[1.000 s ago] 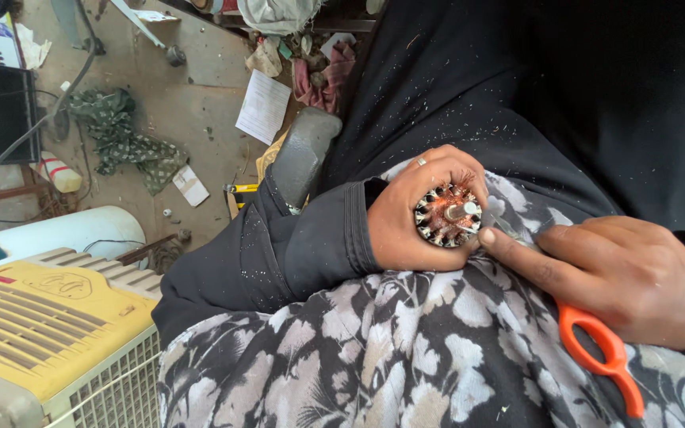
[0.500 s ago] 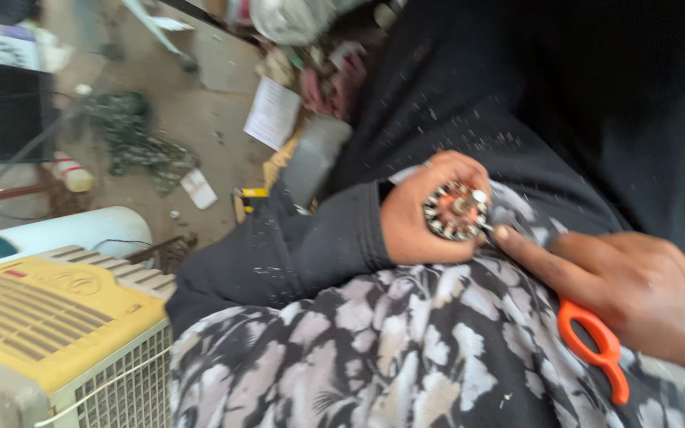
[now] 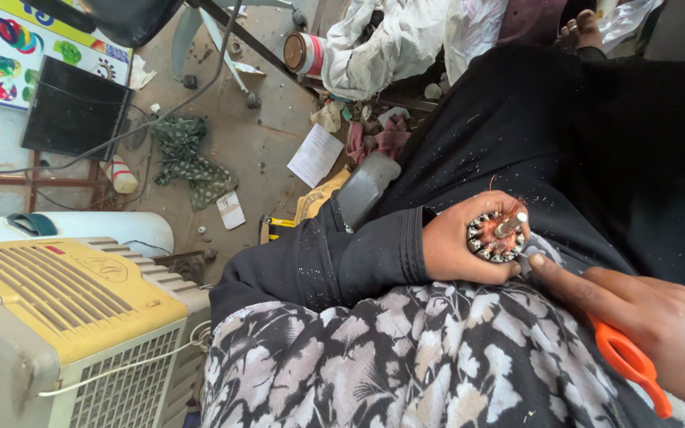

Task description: The person holds a cylindrical motor armature in their left hand and uses orange-handled scissors in their right hand to trim the protruding copper wires. The person repeatedly rotates the armature to access different sections and snips the wires flush with the surface.

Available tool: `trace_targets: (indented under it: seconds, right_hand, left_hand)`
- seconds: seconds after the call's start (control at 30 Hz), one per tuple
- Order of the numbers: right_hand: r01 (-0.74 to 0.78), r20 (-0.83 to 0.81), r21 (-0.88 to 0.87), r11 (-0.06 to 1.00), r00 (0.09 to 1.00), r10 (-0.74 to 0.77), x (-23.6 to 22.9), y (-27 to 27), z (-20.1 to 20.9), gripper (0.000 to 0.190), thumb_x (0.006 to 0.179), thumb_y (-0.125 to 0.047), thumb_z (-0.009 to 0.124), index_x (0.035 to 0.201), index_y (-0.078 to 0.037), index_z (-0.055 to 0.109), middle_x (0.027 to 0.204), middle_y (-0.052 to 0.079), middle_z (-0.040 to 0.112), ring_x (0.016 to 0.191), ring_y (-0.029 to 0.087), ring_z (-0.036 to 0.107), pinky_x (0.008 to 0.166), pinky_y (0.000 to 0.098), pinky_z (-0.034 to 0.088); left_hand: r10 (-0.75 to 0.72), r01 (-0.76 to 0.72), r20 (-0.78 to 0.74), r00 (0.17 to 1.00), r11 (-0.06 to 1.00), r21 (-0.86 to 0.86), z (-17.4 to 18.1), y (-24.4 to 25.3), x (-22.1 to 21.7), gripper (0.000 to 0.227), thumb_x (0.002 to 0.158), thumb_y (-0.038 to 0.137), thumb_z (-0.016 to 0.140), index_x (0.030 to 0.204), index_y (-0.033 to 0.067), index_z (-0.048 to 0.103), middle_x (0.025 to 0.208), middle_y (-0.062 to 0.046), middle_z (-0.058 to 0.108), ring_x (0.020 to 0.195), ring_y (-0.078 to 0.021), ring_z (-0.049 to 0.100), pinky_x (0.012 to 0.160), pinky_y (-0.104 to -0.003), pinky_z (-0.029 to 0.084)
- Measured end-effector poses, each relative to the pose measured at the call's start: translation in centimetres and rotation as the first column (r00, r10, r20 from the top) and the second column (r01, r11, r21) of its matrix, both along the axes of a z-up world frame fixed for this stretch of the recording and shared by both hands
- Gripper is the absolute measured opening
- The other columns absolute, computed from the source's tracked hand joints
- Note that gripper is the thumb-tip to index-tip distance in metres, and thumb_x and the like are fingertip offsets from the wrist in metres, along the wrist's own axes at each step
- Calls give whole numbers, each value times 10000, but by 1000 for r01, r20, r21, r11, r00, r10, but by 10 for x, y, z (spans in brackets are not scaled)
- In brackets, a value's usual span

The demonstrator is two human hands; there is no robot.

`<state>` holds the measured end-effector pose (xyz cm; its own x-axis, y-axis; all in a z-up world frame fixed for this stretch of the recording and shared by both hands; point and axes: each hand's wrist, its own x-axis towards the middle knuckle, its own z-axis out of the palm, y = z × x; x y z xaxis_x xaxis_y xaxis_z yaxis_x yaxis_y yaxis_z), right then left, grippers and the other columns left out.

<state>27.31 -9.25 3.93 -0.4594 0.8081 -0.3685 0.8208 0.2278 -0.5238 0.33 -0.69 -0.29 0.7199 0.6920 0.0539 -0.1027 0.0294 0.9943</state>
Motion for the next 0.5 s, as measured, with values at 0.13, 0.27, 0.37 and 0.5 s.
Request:
trace_targets:
  seconds: [0.13,0.27,0.37,0.5]
  right_hand:
    - [-7,31,41,999,999,5,-3,0,-1,775,782,-260,701,1523,-313,481,732,-47,703,597,98,713,598,275,596]
    - [-28,115,26,999,993,25,-4,2,-4,801,783,-276,700,1558,-325,505,810,-39,731,627,100,721,597,273,597]
    - [-41,107,89,995,994,32,-3,1,-7,756,789,-286,735,1505,-303,497,813,-20,736,623,112,719,600,281,598]
    - [-29,120,77,997,993,20,-1,0,-11,741,806,-286,723,1515,-309,508,834,-20,744,643,107,727,615,277,605]
  left_hand:
    - [-32,41,56,998,985,-166,4,3,0,443,849,48,820,1207,34,559,1024,15,605,940,-30,574,942,-222,514]
    - [-48,53,33,998,984,-173,7,6,-1,476,843,53,820,1241,39,559,1021,10,609,943,-35,584,926,-228,524]
    - [-59,61,19,998,982,-178,9,8,-1,478,840,66,822,1238,33,558,1058,2,619,975,-48,597,929,-233,535]
    - [-56,55,-2,998,983,-173,11,10,-1,441,847,68,827,1206,19,577,1008,-4,620,940,-48,601,921,-240,538]
